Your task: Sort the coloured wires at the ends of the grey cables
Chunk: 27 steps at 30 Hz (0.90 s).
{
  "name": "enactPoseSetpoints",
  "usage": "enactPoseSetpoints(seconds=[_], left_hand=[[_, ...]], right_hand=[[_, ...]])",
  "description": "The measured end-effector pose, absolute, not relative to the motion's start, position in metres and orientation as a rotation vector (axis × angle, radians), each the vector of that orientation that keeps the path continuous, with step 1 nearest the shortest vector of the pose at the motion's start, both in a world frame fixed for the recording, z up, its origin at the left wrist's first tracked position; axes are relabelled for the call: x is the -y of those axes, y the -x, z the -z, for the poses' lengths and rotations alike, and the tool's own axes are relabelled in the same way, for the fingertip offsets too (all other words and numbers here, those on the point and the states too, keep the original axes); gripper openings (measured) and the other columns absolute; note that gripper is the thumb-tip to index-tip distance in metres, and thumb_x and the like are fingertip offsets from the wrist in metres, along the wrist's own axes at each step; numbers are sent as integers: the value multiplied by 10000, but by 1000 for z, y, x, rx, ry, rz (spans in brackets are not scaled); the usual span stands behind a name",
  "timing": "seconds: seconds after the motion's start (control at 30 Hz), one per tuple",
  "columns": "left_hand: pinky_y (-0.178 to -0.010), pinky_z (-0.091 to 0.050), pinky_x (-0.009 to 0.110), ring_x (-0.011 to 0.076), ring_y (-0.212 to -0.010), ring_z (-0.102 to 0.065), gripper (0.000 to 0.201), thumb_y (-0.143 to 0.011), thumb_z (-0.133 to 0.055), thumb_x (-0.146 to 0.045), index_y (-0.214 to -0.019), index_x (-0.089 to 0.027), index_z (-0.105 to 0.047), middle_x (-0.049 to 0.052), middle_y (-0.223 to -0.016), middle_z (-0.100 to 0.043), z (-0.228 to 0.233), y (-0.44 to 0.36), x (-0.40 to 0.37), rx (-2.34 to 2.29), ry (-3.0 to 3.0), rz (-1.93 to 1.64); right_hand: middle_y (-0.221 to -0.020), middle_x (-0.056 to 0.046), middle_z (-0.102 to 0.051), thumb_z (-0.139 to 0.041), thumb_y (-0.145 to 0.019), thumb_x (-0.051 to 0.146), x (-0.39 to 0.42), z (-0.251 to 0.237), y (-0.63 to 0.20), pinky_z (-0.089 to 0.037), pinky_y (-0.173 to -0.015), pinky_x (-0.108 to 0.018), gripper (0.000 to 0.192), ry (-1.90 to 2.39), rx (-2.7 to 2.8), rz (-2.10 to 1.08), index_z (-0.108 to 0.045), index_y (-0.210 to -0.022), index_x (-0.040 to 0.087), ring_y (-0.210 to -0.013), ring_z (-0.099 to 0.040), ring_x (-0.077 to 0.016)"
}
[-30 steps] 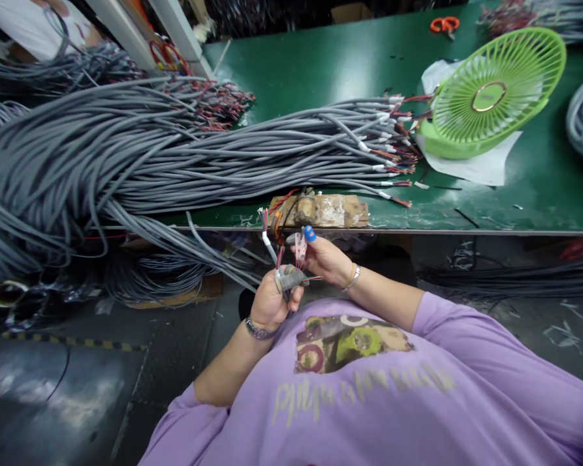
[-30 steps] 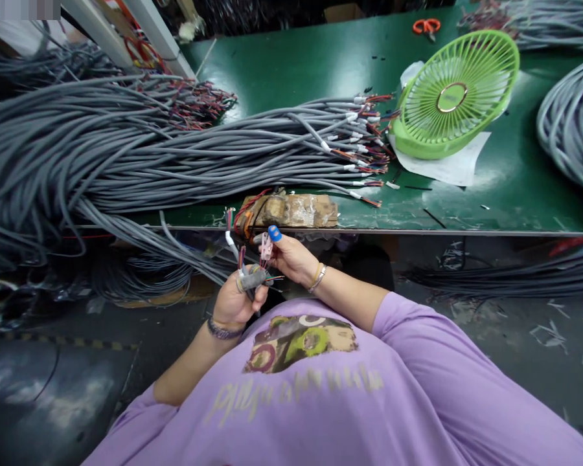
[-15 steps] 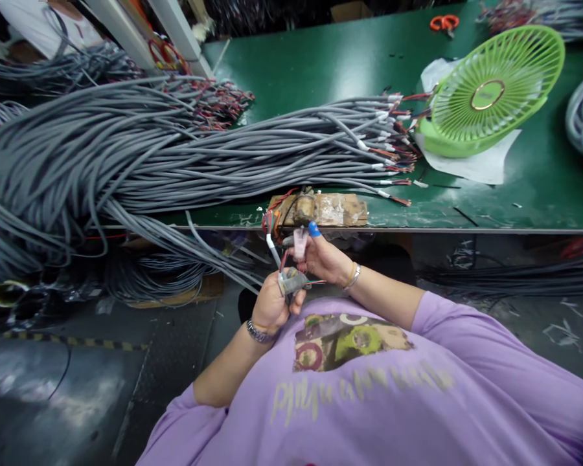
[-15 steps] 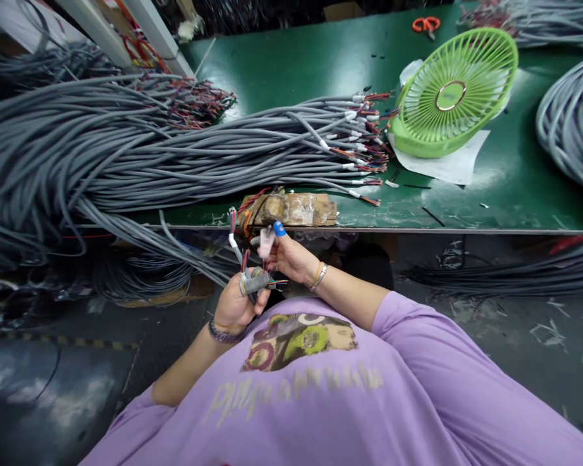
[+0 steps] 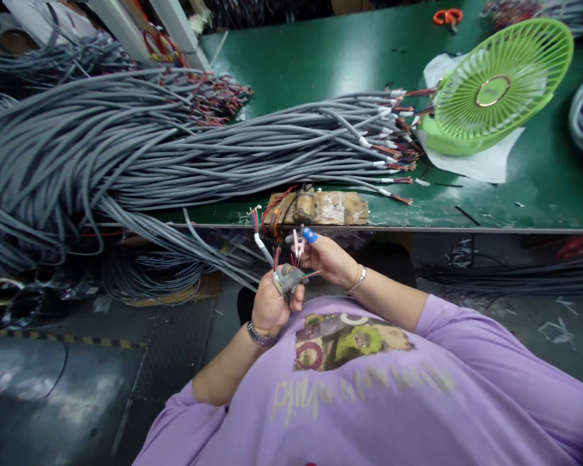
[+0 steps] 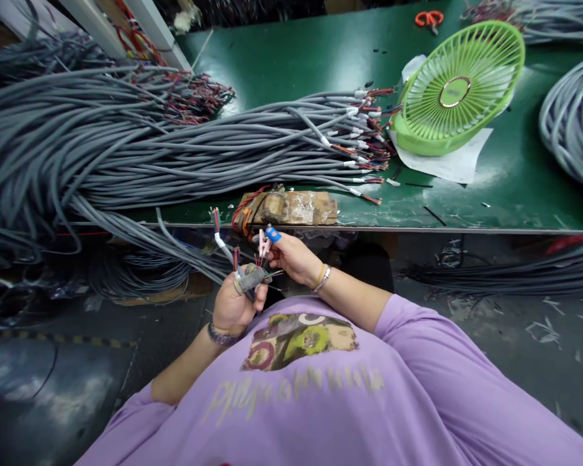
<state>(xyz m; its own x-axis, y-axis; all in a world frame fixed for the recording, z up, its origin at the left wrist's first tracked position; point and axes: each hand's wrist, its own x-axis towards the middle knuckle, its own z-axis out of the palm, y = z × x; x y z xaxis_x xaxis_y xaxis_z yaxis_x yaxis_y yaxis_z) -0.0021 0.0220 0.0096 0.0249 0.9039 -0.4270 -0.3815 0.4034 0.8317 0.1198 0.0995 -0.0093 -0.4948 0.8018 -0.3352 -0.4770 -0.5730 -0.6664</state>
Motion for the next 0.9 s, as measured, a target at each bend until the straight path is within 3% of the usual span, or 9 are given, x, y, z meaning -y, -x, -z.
enactPoseSetpoints(seconds=[0.1,0.33,0.7,0.9], left_hand=[[-284,-316,170,68,-284,-407,274,-690,-708,-392,-676,-166,-554,-37,-421,-536,-9,2,-23,-1144,-581,-1086],[-281,-316,169,73,-280,-412,318,-663,-723,-433,-667,-170,-543,-32,-415,-536,-9,3,-22,-1124,-575,-1079],[-282,-319,170,73,-286,-410,265,-672,-719,-359,-670,-170,-534,-33,-418,-541,-6,0,-24,-1128,-544,-1074],[-283,-322,170,72,-282,-407,287,-657,-730,-371,-659,-173,-522,-34,-414,-538,-8,0,-24,-1139,-549,-1065]], right_hand=[[-725,-10,-618,-711,-753,541,-101,9,-118,-385,-511,-197,383,823,598,-2116,-634,-792,168,-598,-503,-93],[-822,-41,-661,-487,-852,672,-104,13,-113,-440,-565,-239,507,766,466,-2260,-618,-834,183,-624,-532,-121],[-697,-9,-610,-586,-778,685,-106,15,-103,-436,-547,-227,513,757,282,-2247,-609,-794,172,-553,-484,-98],[-727,-14,-617,-546,-782,716,-103,15,-103,-433,-550,-224,548,710,313,-2236,-620,-827,176,-572,-490,-98]])
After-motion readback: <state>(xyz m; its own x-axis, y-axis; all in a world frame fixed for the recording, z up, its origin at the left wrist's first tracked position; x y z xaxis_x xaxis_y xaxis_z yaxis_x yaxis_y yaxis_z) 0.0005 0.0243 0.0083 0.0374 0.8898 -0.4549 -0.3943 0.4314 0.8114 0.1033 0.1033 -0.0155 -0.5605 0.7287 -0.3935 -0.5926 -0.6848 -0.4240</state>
